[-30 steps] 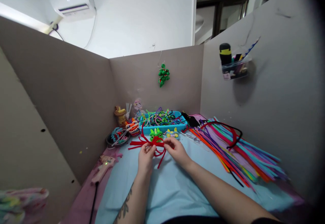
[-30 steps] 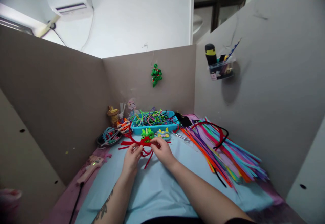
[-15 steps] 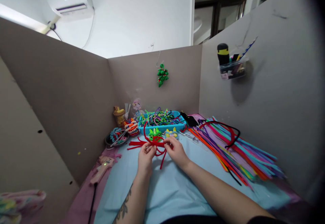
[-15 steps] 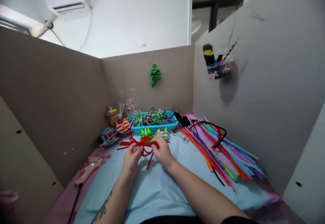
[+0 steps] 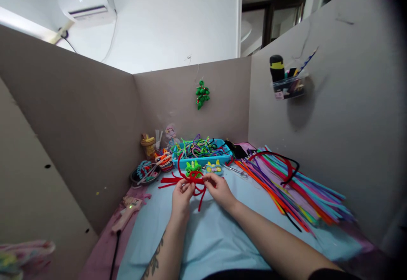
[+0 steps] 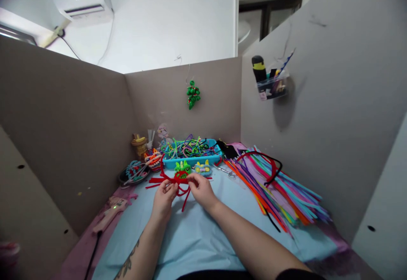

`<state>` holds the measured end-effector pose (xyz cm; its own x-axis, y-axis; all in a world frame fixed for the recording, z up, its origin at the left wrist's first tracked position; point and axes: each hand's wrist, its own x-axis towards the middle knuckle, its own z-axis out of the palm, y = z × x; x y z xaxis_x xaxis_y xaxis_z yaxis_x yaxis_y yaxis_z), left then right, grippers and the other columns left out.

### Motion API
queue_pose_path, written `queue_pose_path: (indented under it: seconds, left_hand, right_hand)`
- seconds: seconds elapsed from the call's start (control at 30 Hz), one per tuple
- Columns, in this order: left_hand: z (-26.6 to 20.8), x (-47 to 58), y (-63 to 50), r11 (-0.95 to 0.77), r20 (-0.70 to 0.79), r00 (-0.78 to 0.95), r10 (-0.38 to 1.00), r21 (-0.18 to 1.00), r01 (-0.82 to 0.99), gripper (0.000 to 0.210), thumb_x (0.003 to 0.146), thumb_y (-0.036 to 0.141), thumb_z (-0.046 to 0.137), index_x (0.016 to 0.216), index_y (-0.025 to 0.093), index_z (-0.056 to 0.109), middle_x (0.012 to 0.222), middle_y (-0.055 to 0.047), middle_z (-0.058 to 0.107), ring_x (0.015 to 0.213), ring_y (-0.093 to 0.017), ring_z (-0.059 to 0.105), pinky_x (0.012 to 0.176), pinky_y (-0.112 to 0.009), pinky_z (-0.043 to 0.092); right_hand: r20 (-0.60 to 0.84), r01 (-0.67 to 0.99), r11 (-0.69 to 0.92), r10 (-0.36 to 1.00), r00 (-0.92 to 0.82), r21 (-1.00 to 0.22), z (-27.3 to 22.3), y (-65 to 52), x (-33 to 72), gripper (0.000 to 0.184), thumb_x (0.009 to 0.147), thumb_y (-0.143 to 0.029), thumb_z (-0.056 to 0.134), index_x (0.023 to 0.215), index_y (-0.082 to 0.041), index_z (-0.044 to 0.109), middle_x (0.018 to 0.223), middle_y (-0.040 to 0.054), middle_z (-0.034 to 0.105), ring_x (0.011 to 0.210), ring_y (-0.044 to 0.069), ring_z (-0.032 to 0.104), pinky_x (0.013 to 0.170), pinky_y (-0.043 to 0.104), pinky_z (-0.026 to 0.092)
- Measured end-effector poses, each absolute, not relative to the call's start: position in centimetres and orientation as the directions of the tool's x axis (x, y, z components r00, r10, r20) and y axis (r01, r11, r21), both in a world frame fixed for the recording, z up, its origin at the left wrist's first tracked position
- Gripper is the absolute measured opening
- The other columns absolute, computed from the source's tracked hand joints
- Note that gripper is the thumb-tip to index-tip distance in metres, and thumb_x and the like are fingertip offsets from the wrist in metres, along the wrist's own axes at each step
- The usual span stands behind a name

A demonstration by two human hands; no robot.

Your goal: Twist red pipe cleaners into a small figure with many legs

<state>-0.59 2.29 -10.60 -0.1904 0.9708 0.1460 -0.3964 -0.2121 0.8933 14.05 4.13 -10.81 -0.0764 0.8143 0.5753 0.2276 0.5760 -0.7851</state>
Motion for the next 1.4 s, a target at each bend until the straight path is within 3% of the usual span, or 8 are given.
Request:
queue_pose_path:
  seconds: [0.23,0.47,1.13,1.4]
  left_hand:
    - [-10.5,-0.4,2.2,-0.207,0.147,-0.178,0.973,0.896,-0.392,0.039,0.053,0.027,0.078,0.084,0.015,0.056,0.068,0.000,0.064,0.059,-0.009,0.057,0.056,-0.019,0.039]
    - [-10.3,-0.1,1.8,-0.218,0.195,-0.104,0.975,0.923,-0.317,0.036,0.057,0.028,0.076,0.085,0.014,0.059,0.075,-0.006,0.068,0.066,-0.014,0.061,0.060,-0.022,0.042]
    - [-10.7,-0.2,1.9,-0.253,0.226,-0.128,0.966,0.929,-0.268,0.034,0.060,0.031,0.073,0.087,0.014,0.060,0.071,-0.004,0.067,0.065,-0.013,0.060,0.061,-0.022,0.043]
    - [-10.7,-0.3,2.0,-0.199,0.170,-0.128,0.977,0.941,-0.274,0.037,0.057,0.030,0.075,0.087,0.014,0.060,0.065,-0.002,0.066,0.058,-0.011,0.057,0.056,-0.020,0.039]
  right_hand:
    - [0.665,0.296,0.661,0.740,-0.105,-0.689,-10.5,3.8,13.9,0.014,0.077,-0.017,0.051,0.085,-0.019,0.062,0.080,0.0032,0.061,0.073,0.016,0.055,0.065,0.026,0.044]
    - [0.734,0.389,0.719,0.664,-0.140,-0.576,-9.9,3.5,14.2,0.008,0.079,-0.018,0.054,0.074,-0.020,0.060,0.073,0.0026,0.058,0.077,0.018,0.053,0.070,0.029,0.042]
    - [0.787,0.421,0.746,0.607,-0.111,-0.516,-9.9,3.3,14.1,0.010,0.075,-0.011,0.052,0.079,-0.020,0.056,0.075,0.0026,0.059,0.077,0.018,0.051,0.071,0.031,0.042]
    - [0.795,0.418,0.760,0.592,-0.133,-0.497,-10.1,3.4,14.1,0.012,0.075,-0.011,0.051,0.080,-0.019,0.056,0.076,0.0029,0.058,0.078,0.018,0.051,0.071,0.031,0.043]
